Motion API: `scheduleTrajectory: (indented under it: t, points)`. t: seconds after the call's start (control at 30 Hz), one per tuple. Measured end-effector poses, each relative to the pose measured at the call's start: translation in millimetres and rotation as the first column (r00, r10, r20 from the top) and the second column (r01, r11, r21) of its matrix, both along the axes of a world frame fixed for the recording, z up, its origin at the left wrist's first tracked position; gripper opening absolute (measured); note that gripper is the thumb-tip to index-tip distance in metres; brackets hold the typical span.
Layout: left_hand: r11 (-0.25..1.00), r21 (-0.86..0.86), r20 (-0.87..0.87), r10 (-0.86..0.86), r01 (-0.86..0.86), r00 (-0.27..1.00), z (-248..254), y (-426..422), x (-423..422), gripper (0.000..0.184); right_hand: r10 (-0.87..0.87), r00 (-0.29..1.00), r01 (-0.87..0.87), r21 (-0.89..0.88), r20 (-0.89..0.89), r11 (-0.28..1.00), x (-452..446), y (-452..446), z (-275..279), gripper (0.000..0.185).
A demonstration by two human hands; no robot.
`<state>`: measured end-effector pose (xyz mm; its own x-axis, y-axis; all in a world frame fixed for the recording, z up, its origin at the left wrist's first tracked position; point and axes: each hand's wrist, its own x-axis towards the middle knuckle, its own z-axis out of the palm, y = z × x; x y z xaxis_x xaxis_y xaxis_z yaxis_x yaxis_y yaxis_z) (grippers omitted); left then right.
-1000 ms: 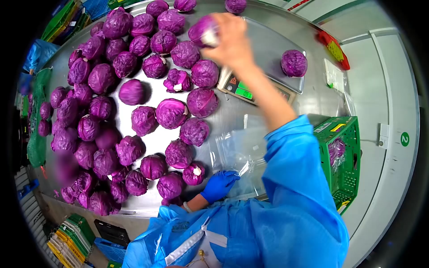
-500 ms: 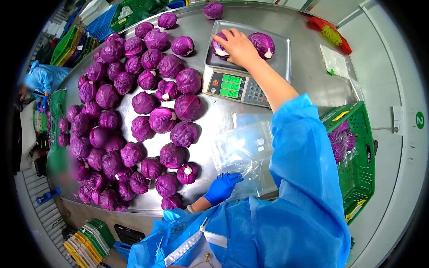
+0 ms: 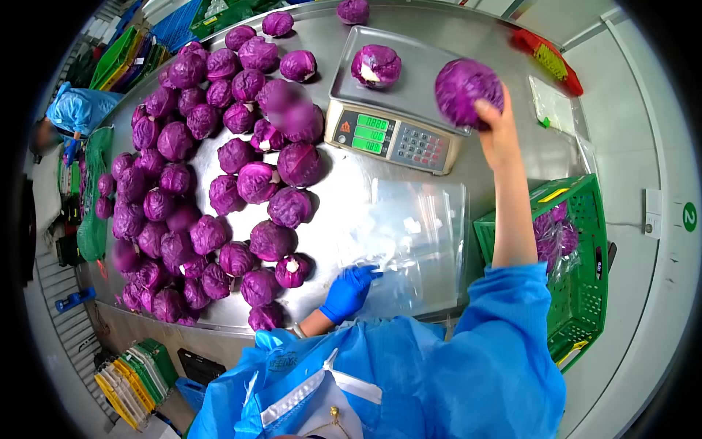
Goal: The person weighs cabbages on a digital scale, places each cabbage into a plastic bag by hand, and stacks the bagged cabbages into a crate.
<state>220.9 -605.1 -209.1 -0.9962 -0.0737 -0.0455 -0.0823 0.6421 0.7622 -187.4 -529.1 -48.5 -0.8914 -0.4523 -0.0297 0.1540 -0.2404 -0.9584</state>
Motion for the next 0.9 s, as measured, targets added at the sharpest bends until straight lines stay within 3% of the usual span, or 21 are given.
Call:
scheduleTrajectory:
  t: [0.03,0.1,0.23,0.33,0.43,0.47,0.57,0.6,0.63,0.67,0.7,0.73,0.77,0.8,0.83,0.87,0.9]
  points:
    - [0.999,-0.027,-0.075,0.030,-0.032,0.997,6,-6,-8,0.048,0.027,0.999,-0.026,0.016,-0.046,1.000,22,1,6,0.092]
    - [0.996,-0.084,-0.031,-0.002,-0.001,1.000,27,-9,-21,0.052,0.226,0.944,-0.152,0.292,-0.242,0.944,63,-4,2,0.102]
    - [0.974,-0.157,0.078,-0.152,0.163,0.985,39,5,-33,0.056,0.595,0.710,-0.354,0.538,-0.377,0.765,131,-41,-57,0.102]
    - [0.954,-0.169,0.023,-0.248,0.249,0.968,23,10,-30,0.055,0.679,0.542,-0.203,0.706,-0.496,0.678,164,-71,-95,0.096]
    - [0.993,0.089,0.184,-0.087,0.072,0.979,20,16,-17,0.048,0.762,0.392,-0.051,0.815,-0.516,0.578,171,-89,-131,0.093]
    - [0.977,0.202,0.329,-0.002,-0.068,0.944,21,16,-17,0.049,0.786,0.335,-0.003,0.834,-0.520,0.552,169,-95,-142,0.093]
    - [0.986,0.165,0.334,-0.074,0.019,0.940,15,3,-7,0.043,0.853,0.223,-0.104,0.859,-0.471,0.501,154,-106,-135,0.092]
    - [0.988,0.149,0.245,-0.082,0.046,0.966,6,6,-1,0.041,0.813,0.195,-0.117,0.810,-0.549,0.575,142,-112,-126,0.093]
    - [0.989,0.127,0.154,-0.090,0.070,0.984,-11,8,5,0.039,0.730,0.282,-0.124,0.731,-0.622,0.671,124,-122,-114,0.090]
    - [0.991,0.101,0.068,-0.091,0.084,0.994,-19,10,10,0.037,0.648,0.559,-0.167,0.695,-0.518,0.699,107,-130,-89,0.086]
    - [0.992,0.044,0.010,-0.119,0.118,0.993,-17,9,10,0.036,0.340,0.548,0.122,0.476,-0.764,0.871,78,-145,-96,0.085]
    - [0.989,-0.017,-0.044,-0.148,0.148,0.988,-10,7,7,0.036,0.277,0.387,0.417,0.435,-0.879,0.798,54,-157,-72,0.086]
    - [0.979,-0.091,-0.094,-0.193,0.185,0.977,-6,4,6,0.036,0.289,0.388,0.496,0.463,-0.875,0.735,36,-168,-56,0.091]
    - [0.984,-0.071,-0.064,-0.169,0.164,0.984,-5,10,7,0.039,0.316,0.356,0.540,0.469,-0.880,0.699,13,-178,-58,0.096]
    - [0.980,-0.079,-0.068,-0.185,0.180,0.980,-4,17,6,0.039,0.378,0.430,0.506,0.566,-0.819,0.650,-7,-187,-67,0.102]
    - [0.974,-0.092,-0.069,-0.212,0.205,0.975,-3,18,6,0.040,0.443,0.583,0.406,0.716,-0.681,0.567,-17,-195,-74,0.103]
    - [0.968,-0.105,-0.069,-0.238,0.230,0.969,-2,19,4,0.040,0.436,0.549,0.429,0.688,-0.713,0.586,-39,-202,-88,0.101]
